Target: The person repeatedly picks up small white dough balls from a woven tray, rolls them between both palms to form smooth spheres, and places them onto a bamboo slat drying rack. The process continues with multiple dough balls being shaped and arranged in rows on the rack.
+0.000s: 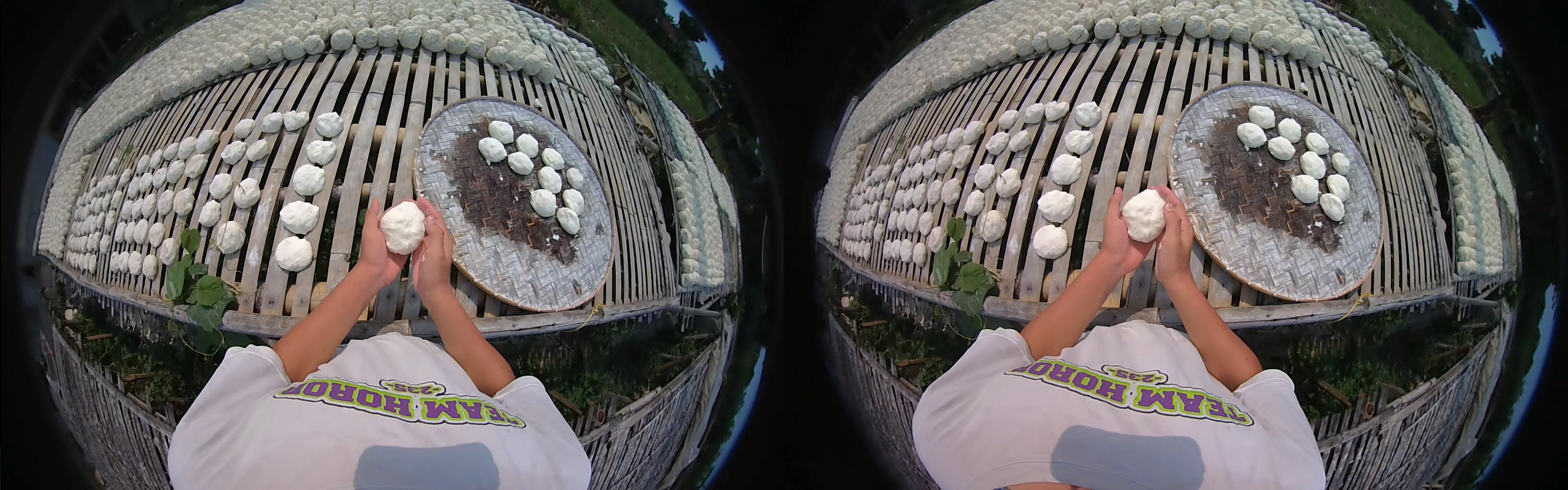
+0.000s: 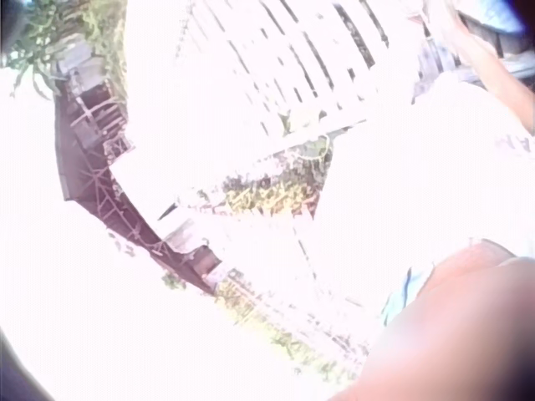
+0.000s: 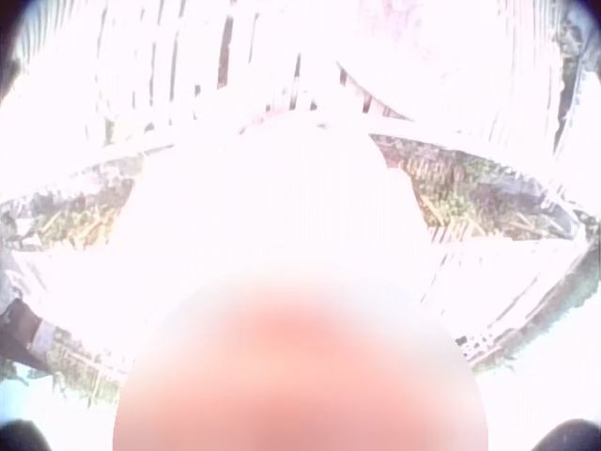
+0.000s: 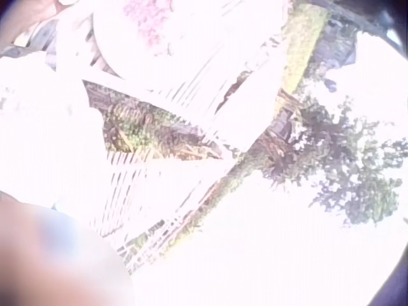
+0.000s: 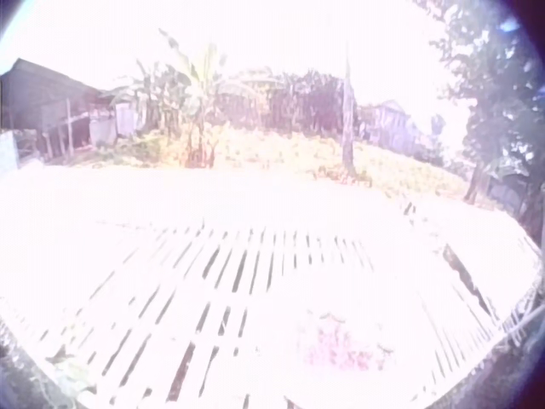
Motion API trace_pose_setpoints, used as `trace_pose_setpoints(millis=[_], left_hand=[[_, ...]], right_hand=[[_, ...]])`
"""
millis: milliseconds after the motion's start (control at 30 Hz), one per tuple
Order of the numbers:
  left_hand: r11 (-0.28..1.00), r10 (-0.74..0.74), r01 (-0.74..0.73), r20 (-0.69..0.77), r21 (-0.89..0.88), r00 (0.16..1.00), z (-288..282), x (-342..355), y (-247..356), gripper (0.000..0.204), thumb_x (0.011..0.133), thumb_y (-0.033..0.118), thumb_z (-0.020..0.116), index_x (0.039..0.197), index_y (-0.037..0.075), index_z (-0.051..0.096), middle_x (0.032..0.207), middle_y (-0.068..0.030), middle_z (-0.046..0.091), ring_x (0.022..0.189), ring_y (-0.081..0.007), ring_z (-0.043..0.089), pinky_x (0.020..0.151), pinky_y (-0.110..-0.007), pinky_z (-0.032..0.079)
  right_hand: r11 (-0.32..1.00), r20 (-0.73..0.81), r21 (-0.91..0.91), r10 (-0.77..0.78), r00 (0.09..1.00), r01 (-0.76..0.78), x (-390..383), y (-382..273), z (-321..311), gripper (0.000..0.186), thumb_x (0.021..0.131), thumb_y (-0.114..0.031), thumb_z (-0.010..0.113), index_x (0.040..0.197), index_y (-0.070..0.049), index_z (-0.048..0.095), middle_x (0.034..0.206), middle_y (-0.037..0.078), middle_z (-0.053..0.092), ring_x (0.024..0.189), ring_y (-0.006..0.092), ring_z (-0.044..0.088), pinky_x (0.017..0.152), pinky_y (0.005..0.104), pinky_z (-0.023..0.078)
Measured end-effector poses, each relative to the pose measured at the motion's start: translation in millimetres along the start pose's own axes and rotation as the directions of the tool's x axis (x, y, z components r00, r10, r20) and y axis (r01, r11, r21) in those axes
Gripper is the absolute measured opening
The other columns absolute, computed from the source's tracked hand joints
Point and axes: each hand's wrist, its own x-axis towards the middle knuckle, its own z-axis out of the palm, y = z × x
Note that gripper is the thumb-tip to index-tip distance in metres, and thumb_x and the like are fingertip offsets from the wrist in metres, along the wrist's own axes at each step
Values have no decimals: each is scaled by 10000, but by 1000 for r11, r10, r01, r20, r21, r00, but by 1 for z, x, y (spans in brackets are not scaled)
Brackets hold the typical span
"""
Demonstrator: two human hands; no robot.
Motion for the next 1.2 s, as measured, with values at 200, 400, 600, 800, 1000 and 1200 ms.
trace_pose_setpoints(millis=[200, 400, 600, 800, 1000, 1200], left_hand=[[991, -33, 10, 169, 131, 985, 0, 7, 32, 808, 1012, 676, 443, 1539, 70, 356, 1471, -142, 502, 1334, -272, 559, 1118, -458, 449], [998, -18, 28, 172, -55, 985, -4, -3, 54, 903, 967, 688, 508, 1578, 58, 296, 1405, -150, 533, 1308, -306, 576, 1130, -491, 445], [993, -116, 113, 166, 26, 979, -35, 4, 69, 729, 1014, 660, 439, 1406, 53, 537, 1349, -210, 615, 1274, -352, 611, 1121, -509, 479], [932, -342, 359, 195, -56, 919, -75, 8, 73, 765, 1021, 665, 412, 1433, 26, 500, 1368, -235, 612, 1249, -404, 629, 1113, -566, 478], [801, -97, 220, -242, 556, 965, -98, -20, 82, 774, 1013, 686, 409, 1461, 56, 456, 1413, -184, 546, 1382, -345, 511, 1095, -492, 431], [837, 373, -220, -228, 501, 899, -115, -28, 108, 577, 1049, 497, 496, 1398, 38, 512, 1425, -154, 560, 1377, -301, 524, 1122, -459, 411]], right_hand=[[928, 190, -321, -131, 973, 187, 26, -10, 13, 309, 1050, -212, 556, 1261, -16, 666, 1332, 139, 610, 1133, 163, 619, 923, 334, 540], [976, 169, 220, -32, 985, -6, 12, 13, 28, 507, 1028, -150, 544, 1497, -7, 416, 1434, 178, 558, 1323, 208, 546, 1140, 388, 424], [878, 310, -425, -85, 947, 218, 17, 26, 37, 505, 1001, -285, 693, 1400, -1, 570, 1370, 153, 622, 1220, 189, 599, 1024, 352, 491], [134, 713, -638, -270, 647, 759, 4, 27, 29, 666, 729, -300, 879, 1320, -78, 667, 1340, 203, 598, 1127, 365, 652, 979, 415, 534], [745, 399, -655, 194, 896, 131, 6, 62, 6, 642, 758, -207, 864, 1346, -61, 651, 1243, 149, 631, 1116, 295, 662, 979, 398, 528], [604, 541, -719, 177, 822, 344, 5, 93, -15, 708, 792, -236, 853, 1418, -43, 587, 1318, 188, 595, 1231, 351, 610, 1063, 418, 488]])
